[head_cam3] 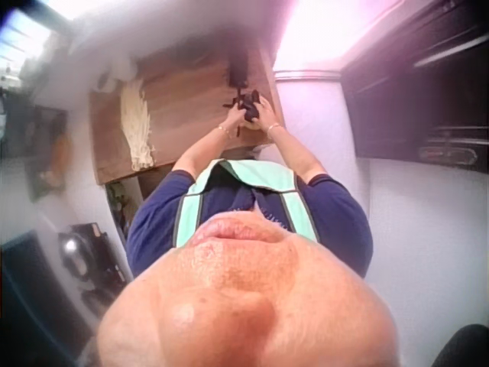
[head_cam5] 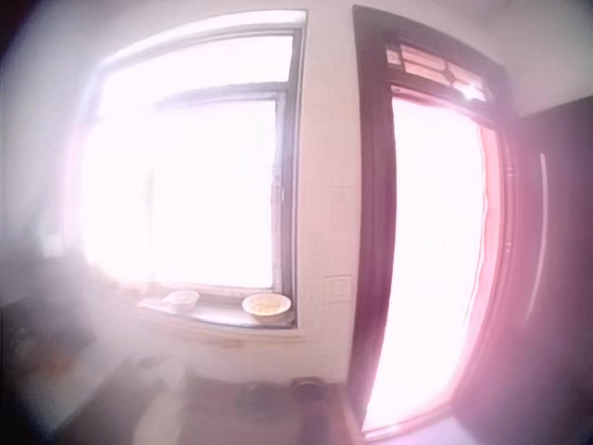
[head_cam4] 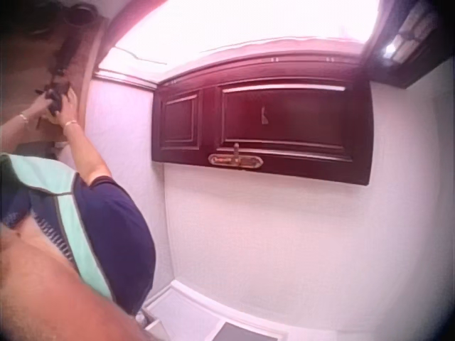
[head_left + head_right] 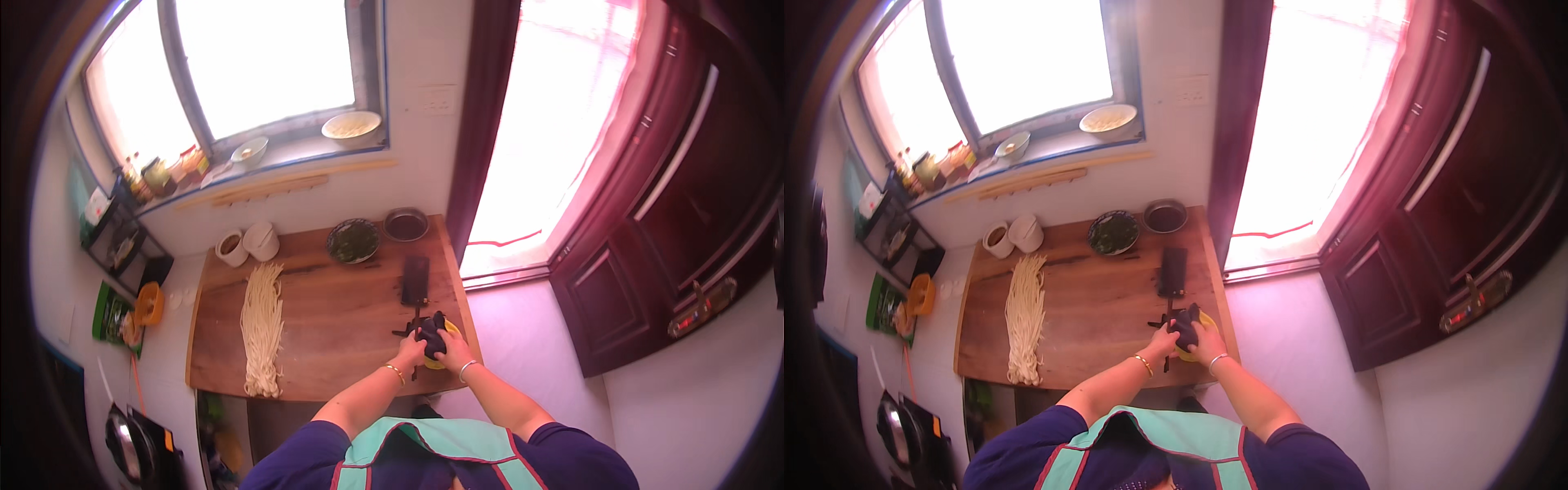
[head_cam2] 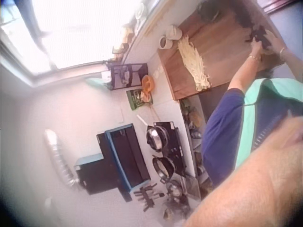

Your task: The person wipes a bowl with a cloth, cleans the sink area and countertop, pours oil into a small bowl, adds ingredients from jars into bowls, boils noodles in a pot with chopsticks, and wipes a tray.

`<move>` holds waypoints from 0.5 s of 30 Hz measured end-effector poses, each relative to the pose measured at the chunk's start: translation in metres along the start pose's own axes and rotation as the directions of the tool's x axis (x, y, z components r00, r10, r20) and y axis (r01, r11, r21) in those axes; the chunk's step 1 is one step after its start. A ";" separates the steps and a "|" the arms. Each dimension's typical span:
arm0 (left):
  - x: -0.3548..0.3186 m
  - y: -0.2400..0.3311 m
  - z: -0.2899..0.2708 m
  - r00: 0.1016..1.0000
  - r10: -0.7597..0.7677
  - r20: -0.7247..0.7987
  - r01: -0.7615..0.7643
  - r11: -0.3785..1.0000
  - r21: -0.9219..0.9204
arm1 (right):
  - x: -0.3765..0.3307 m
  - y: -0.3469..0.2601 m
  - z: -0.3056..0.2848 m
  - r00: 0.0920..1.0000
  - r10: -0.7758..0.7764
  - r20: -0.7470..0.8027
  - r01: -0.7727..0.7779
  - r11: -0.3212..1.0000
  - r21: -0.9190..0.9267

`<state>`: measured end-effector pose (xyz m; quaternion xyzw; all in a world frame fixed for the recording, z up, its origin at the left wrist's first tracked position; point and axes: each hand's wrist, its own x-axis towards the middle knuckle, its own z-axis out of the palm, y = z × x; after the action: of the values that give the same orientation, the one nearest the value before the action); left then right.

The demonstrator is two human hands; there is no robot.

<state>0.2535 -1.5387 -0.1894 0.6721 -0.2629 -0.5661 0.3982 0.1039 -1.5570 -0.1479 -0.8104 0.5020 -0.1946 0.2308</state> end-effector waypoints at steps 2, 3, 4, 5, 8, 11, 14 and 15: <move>-0.002 0.000 0.009 0.999 -0.025 0.025 0.026 0.998 -0.059 | 0.004 0.008 0.009 0.982 0.076 0.172 -0.080 0.997 0.016; -0.008 0.004 0.008 0.999 -0.043 0.004 0.043 0.996 -0.077 | 0.004 0.011 0.011 0.977 0.062 0.202 -0.067 0.998 0.017; -0.018 0.006 -0.001 0.995 -0.090 0.035 0.093 0.991 -0.092 | 0.001 0.004 0.015 0.965 0.078 0.250 -0.115 0.984 0.136; -0.029 0.008 -0.009 0.990 -0.126 0.070 0.133 0.985 -0.109 | 0.000 -0.003 0.016 0.951 0.088 0.295 -0.164 0.956 0.243; -0.091 -0.003 -0.047 0.996 -0.021 -0.085 0.016 0.998 -0.067 | -0.026 -0.047 0.003 0.924 -0.110 0.365 -0.057 0.907 0.418; -0.169 -0.035 -0.078 0.889 0.331 -0.316 -0.321 0.943 0.086 | -0.058 -0.095 0.005 0.787 -0.344 0.513 -0.055 0.788 0.613; -0.260 -0.082 -0.103 0.711 0.367 -0.599 -0.464 0.886 -0.007 | -0.104 -0.155 0.025 0.572 -0.596 0.563 -0.001 0.686 0.727; -0.302 -0.095 -0.105 0.652 0.317 -0.688 -0.454 0.891 -0.020 | -0.128 -0.175 0.030 0.478 -0.649 0.592 0.003 0.675 0.738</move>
<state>0.2790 -1.2190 -0.0972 0.7162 -0.1841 -0.2112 0.6391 0.1934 -1.3678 -0.0833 -0.7527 0.0519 0.0039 0.6563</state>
